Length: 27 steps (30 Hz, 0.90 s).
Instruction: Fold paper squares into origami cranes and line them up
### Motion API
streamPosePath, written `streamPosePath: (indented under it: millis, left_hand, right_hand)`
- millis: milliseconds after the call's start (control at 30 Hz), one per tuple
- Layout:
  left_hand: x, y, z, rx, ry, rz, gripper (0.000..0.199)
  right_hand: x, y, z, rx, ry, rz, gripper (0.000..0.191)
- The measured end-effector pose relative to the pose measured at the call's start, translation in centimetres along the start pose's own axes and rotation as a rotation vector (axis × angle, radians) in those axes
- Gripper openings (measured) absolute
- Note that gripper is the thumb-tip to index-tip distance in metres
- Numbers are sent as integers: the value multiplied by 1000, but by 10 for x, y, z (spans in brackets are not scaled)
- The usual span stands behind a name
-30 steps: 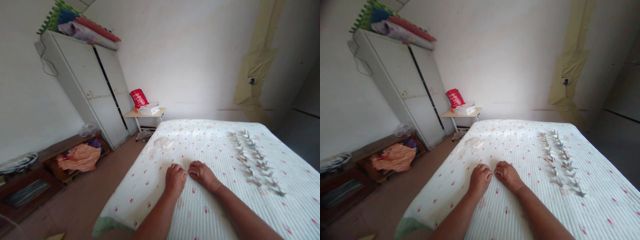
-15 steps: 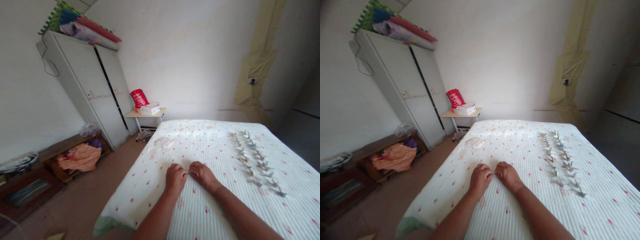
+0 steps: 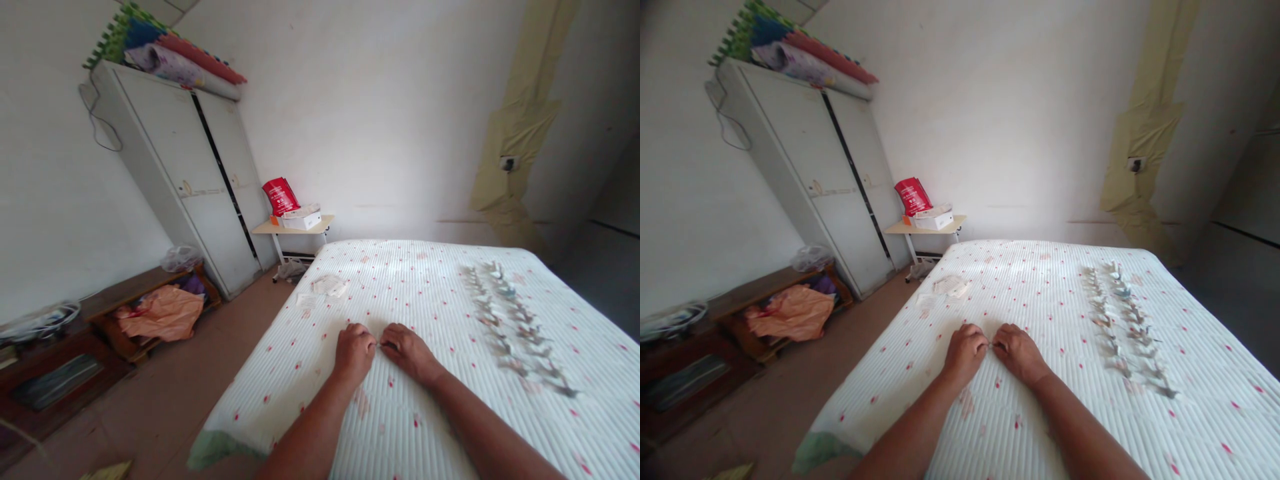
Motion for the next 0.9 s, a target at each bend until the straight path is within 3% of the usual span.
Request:
streamPosePath:
  millis: [167,667,900]
  left_hand:
    - [-1,0,-2,-21,-13,7,12]
    - [-6,10,-7,-210,-66,-77,10]
    - [-7,13,-7,-231,-73,-106,13]
  right_hand:
    - [2,2,0,76,17,-22,21]
    - [6,7,-11,508,-26,9,14]
    - [3,4,-14,482,-65,29,14]
Point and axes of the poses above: each hand's wrist, its own z-axis away from the middle knuckle, its own x-axis out of the palm, y = z × x, the point moved 3 cm from there along -z, towards the middle knuckle, and after that the axes turned 12 degrees about -x, right-handed, at the moved point
